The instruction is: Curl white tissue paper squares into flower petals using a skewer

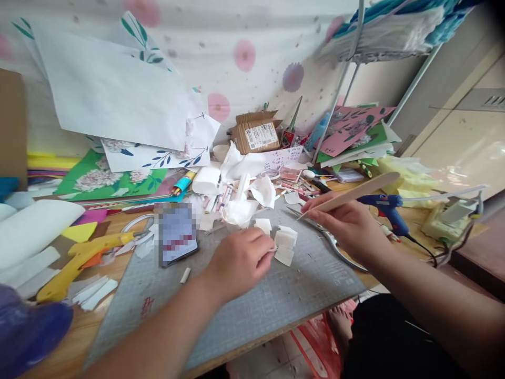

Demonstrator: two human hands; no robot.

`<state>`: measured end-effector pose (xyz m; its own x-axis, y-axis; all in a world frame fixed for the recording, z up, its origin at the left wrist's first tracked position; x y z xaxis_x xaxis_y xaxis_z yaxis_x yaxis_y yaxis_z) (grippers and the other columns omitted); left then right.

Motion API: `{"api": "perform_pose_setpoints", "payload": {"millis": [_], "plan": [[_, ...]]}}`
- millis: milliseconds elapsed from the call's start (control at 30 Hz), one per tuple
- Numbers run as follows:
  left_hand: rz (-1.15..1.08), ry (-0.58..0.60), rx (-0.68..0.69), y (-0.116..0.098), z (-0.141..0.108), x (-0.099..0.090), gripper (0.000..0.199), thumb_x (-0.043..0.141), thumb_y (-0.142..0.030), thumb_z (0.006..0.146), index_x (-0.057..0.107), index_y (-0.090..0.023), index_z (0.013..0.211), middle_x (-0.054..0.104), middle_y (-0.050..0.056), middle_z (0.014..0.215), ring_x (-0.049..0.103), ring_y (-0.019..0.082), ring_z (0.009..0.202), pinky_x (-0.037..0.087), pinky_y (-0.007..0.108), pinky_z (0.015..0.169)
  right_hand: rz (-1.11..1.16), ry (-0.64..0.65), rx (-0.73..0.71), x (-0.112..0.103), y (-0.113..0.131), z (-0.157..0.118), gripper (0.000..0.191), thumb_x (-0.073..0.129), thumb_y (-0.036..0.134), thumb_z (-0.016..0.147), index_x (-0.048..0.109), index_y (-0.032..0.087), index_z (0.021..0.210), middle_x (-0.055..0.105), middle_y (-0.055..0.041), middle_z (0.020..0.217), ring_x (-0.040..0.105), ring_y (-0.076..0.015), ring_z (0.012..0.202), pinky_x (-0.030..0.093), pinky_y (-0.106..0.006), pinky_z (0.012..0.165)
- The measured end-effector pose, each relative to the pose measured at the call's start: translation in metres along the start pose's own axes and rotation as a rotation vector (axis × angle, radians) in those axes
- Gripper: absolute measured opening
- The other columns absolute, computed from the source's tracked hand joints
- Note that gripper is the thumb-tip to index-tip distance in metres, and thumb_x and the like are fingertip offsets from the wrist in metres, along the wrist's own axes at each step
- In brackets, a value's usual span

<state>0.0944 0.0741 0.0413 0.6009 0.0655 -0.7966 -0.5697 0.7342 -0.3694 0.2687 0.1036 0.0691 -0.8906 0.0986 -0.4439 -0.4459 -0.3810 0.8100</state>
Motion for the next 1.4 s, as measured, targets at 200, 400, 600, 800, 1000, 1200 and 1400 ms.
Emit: {"api": "perform_pose_setpoints", "payload": {"millis": [200, 400, 600, 800, 1000, 1200, 1400], "plan": [[0.103, 0.268, -0.141, 0.019, -0.004, 0.040, 0.020, 0.066, -0.016, 0.078, 0.065, -0.018, 0.098, 0.070, 0.008, 0.099, 0.067, 0.026, 0.086, 0.052, 0.036, 0.072, 0.055, 0.202, 0.039, 0.010, -0.021, -0.015, 0.014, 0.062, 0.033, 0.084, 0.067, 0.020, 0.081, 0.069, -0.0058, 0.086, 0.064, -0.0217, 0.080, 0.052, -0.034, 0.072], [0.113, 0.324, -0.202, 0.029, -0.004, 0.049, 0.010, 0.059, -0.013, 0.082, 0.064, -0.017, 0.090, 0.068, 0.008, 0.097, 0.065, 0.024, 0.086, 0.051, 0.036, 0.075, 0.040, 0.447, 0.044, 0.045, -0.035, -0.031, 0.007, 0.059, 0.022, 0.084, 0.065, 0.019, 0.082, 0.067, -0.0029, 0.078, 0.064, -0.0173, 0.074, 0.052, -0.029, 0.071], [0.085, 0.316, -0.186, 0.029, -0.005, 0.048, 0.014, 0.052, -0.010, 0.086, 0.064, -0.016, 0.083, 0.068, 0.007, 0.091, 0.064, 0.022, 0.084, 0.049, 0.033, 0.075, 0.048, 0.542, -0.018, 0.063, -0.031, -0.042, 0.006, 0.060, 0.020, 0.085, 0.065, 0.017, 0.085, 0.069, -0.0046, 0.084, 0.065, -0.0171, 0.078, 0.051, -0.028, 0.073], [0.041, 0.232, -0.170, 0.024, -0.004, 0.036, 0.011, 0.054, -0.013, 0.086, 0.064, -0.017, 0.086, 0.068, 0.006, 0.094, 0.063, 0.021, 0.085, 0.049, 0.034, 0.076, -0.004, 0.567, -0.033, 0.071, -0.036, -0.040, 0.008, 0.059, 0.017, 0.084, 0.067, 0.018, 0.085, 0.069, -0.0053, 0.085, 0.064, -0.0196, 0.080, 0.049, -0.032, 0.076], [-0.168, 0.194, -0.305, 0.024, -0.006, 0.034, 0.012, 0.055, -0.016, 0.085, 0.063, -0.020, 0.093, 0.067, 0.001, 0.083, 0.061, 0.016, 0.071, 0.047, 0.029, 0.066, 0.057, 0.499, 0.073, 0.066, -0.037, -0.036, 0.011, 0.056, 0.021, 0.086, 0.066, 0.017, 0.087, 0.070, -0.0061, 0.083, 0.067, -0.0188, 0.077, 0.053, -0.030, 0.068], [-0.393, 0.200, -0.442, 0.021, -0.009, 0.035, 0.028, 0.068, -0.019, 0.074, 0.064, -0.023, 0.101, 0.061, 0.001, 0.091, 0.055, 0.015, 0.073, 0.046, 0.028, 0.068, 0.559, 0.416, 0.355, 0.061, -0.034, -0.035, 0.014, 0.066, 0.028, 0.084, 0.066, 0.015, 0.082, 0.072, -0.0048, 0.078, 0.067, -0.0125, 0.066, 0.056, -0.022, 0.058], [-0.763, 0.204, -0.523, 0.015, -0.007, 0.036, 0.013, 0.063, -0.026, 0.080, 0.060, -0.018, 0.071, 0.057, -0.001, 0.073, 0.053, 0.015, 0.072, 0.041, 0.027, 0.068, 0.730, 0.382, 0.310, 0.059, -0.026, -0.034, 0.011, 0.071, 0.027, 0.084, 0.069, 0.016, 0.083, 0.072, -0.0038, 0.079, 0.066, -0.0119, 0.068, 0.054, -0.021, 0.060]]}}
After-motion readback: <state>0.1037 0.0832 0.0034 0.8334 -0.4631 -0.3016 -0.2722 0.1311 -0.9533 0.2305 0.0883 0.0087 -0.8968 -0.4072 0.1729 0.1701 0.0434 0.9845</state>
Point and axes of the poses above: each hand's wrist, its own z-axis towards the middle knuckle, its own x-axis out of the palm, y = z × x, the point moved 9 cm from there along z, towards the middle knuckle
